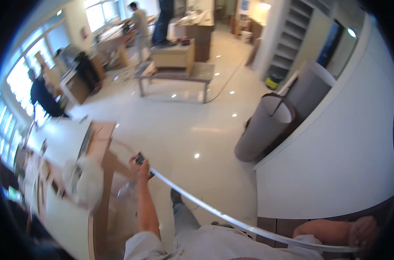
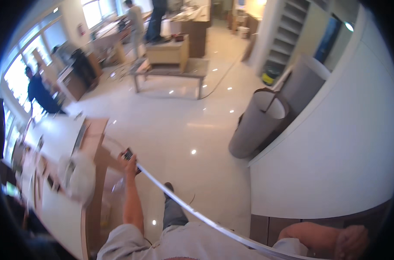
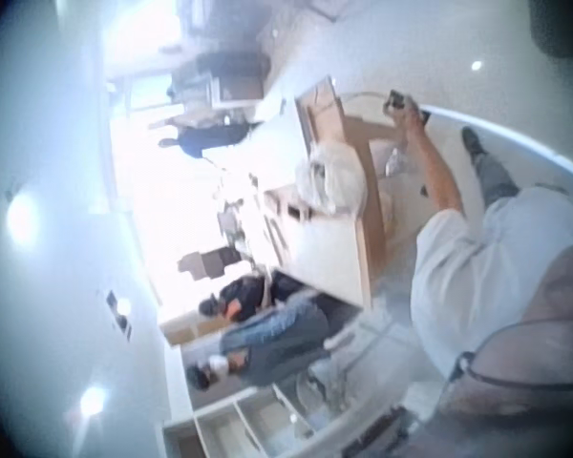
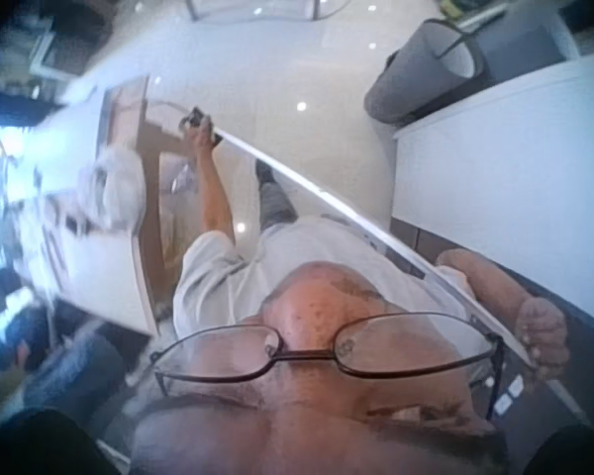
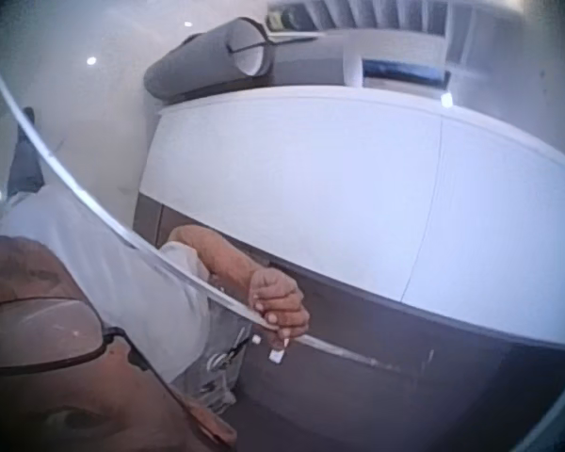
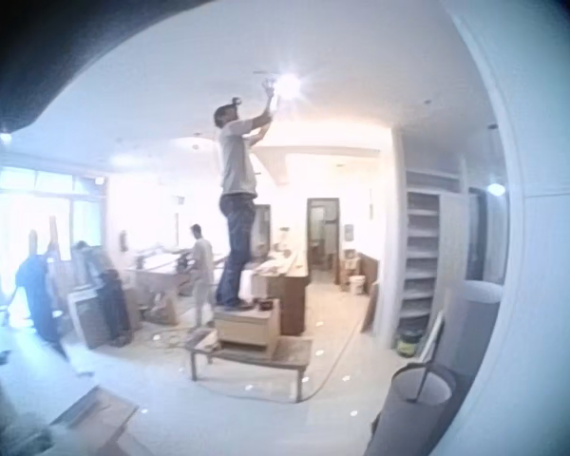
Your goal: The person connects wires to a small electronic device using a screwdriver and pliers, then tests the wire length by pulling it across the room.
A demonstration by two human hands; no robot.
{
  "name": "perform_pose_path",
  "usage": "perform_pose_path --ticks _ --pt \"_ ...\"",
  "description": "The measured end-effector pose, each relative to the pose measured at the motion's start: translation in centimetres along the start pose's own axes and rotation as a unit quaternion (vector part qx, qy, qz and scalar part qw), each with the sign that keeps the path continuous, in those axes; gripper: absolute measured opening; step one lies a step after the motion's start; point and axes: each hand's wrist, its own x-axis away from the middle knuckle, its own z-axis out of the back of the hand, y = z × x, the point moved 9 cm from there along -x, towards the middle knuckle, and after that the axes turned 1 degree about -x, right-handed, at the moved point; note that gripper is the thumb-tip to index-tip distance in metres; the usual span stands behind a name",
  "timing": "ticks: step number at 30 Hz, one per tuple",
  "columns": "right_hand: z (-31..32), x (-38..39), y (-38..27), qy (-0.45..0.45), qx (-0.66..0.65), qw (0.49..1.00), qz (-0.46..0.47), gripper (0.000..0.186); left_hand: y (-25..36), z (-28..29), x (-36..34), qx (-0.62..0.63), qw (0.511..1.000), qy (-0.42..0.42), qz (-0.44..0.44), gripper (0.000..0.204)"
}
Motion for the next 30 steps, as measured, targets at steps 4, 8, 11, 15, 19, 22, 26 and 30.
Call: perform_pose_path --ticks 4,8,11,15,19,22,26,30 --pt "-1.4 -2.4 9.1 0.056 0.050 0.996 0.038 0.011 1.6 -6.0 -10.3 -0.047 0.998 0.010 -0.037 0.079" --pt "-3.2 -7.3 19.1 0.189 0.192 0.962 0.040 0.017 5.4 -16.8 -19.1 -0.056 0.998 -0.030 -0.024 0.079" --pt "-3.3 -9.9 23.9 0.181 0.272 0.944 0.036 0.025 7.3 -24.7 -24.5 -0.077 0.995 -0.065 -0.015 0.079" --pt "-1.9 -11.8 29.2 0.222 0.271 0.937 -0.008 0.023 9.3 -35.2 -30.2 -0.093 0.988 -0.123 -0.018 0.080" --pt "0.6 -12.1 34.7 0.316 0.300 0.899 0.029 0.018 10.9 -44.6 -34.5 -0.120 0.982 -0.140 -0.049 0.081" --pt "3.3 -12.2 39.8 0.284 0.271 0.920 0.005 0.018 11.6 -50.7 -37.0 -0.100 0.978 -0.172 -0.065 0.080" --pt "5.8 -14.2 47.6 0.263 0.299 0.917 0.018 0.020 12.7 -57.0 -40.9 -0.092 0.974 -0.200 -0.046 0.080" --pt "8.0 -16.4 54.2 0.274 0.330 0.904 0.000 0.019 13.0 -62.0 -46.3 -0.093 0.976 -0.187 -0.058 0.081"
